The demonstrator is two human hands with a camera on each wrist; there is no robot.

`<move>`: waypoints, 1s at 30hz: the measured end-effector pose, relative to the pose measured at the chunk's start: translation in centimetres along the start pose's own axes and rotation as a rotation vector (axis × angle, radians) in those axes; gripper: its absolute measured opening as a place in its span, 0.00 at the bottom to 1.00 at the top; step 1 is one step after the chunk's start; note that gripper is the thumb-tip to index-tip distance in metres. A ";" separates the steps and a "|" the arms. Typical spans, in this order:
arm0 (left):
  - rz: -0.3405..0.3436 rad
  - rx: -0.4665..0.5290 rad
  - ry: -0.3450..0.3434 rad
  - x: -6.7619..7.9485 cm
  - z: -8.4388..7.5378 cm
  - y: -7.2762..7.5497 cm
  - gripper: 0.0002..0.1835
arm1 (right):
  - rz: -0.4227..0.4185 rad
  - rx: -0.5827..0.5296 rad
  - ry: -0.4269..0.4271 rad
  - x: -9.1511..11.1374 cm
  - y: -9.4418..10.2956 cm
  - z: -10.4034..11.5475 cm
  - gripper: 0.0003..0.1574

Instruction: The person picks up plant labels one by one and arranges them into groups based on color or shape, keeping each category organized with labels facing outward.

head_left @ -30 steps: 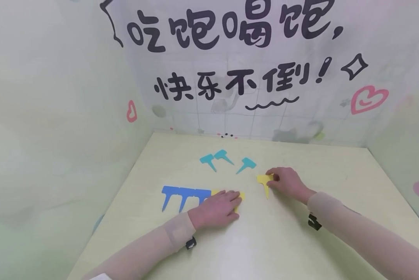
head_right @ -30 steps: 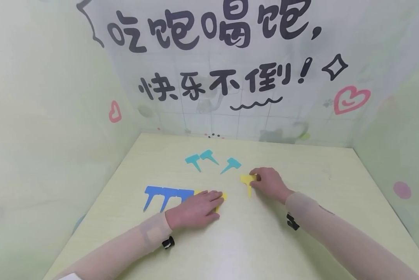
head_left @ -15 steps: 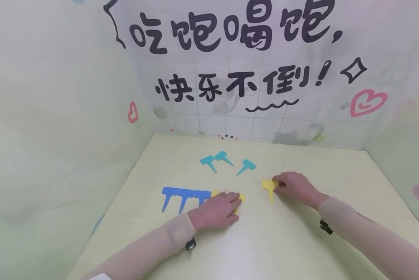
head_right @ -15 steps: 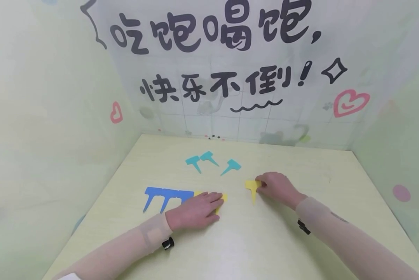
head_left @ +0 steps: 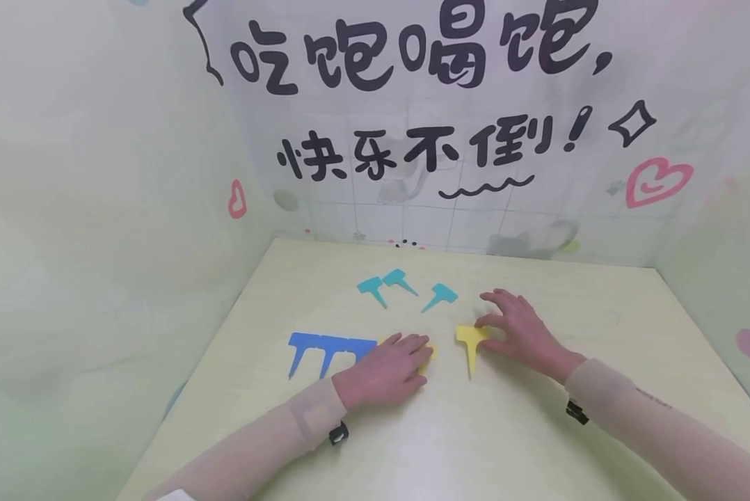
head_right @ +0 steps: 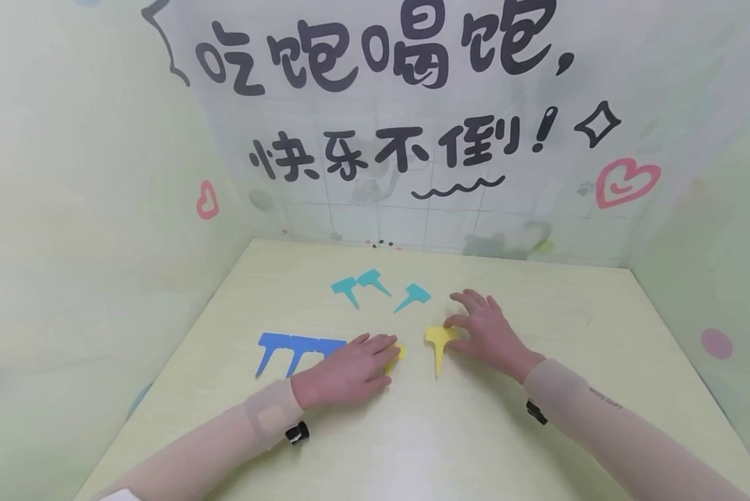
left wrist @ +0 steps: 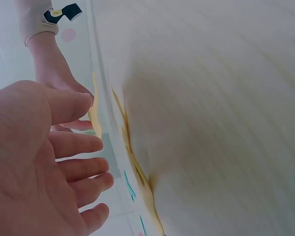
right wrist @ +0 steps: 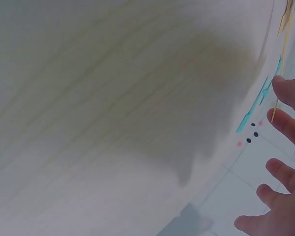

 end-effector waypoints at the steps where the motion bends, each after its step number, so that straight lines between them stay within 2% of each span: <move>1: 0.007 0.000 0.002 0.0 0.0 0.0 0.31 | 0.005 -0.003 -0.008 -0.1 -0.2 0.1 0.18; 13: 0.048 0.000 0.011 0.5 0.5 -0.9 0.31 | 0.064 -0.071 -0.054 -0.8 -2.6 2.3 0.17; 21: 0.083 -0.036 0.019 0.6 0.6 -1.6 0.33 | 0.058 -0.062 -0.028 -0.7 -2.9 2.9 0.16; 30: 0.088 -0.043 0.010 0.6 0.5 -1.8 0.32 | 0.091 -0.030 -0.050 -0.8 -3.2 3.2 0.17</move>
Point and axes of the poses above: each hand's wrist, its own x-axis away from the middle knuckle, its own y-axis out of the back of the hand, z = x × y, the point moved 8 cm from there along -x, towards the middle knuckle, and after that the axes turned 14 degrees about y, right-handed, at the moved point
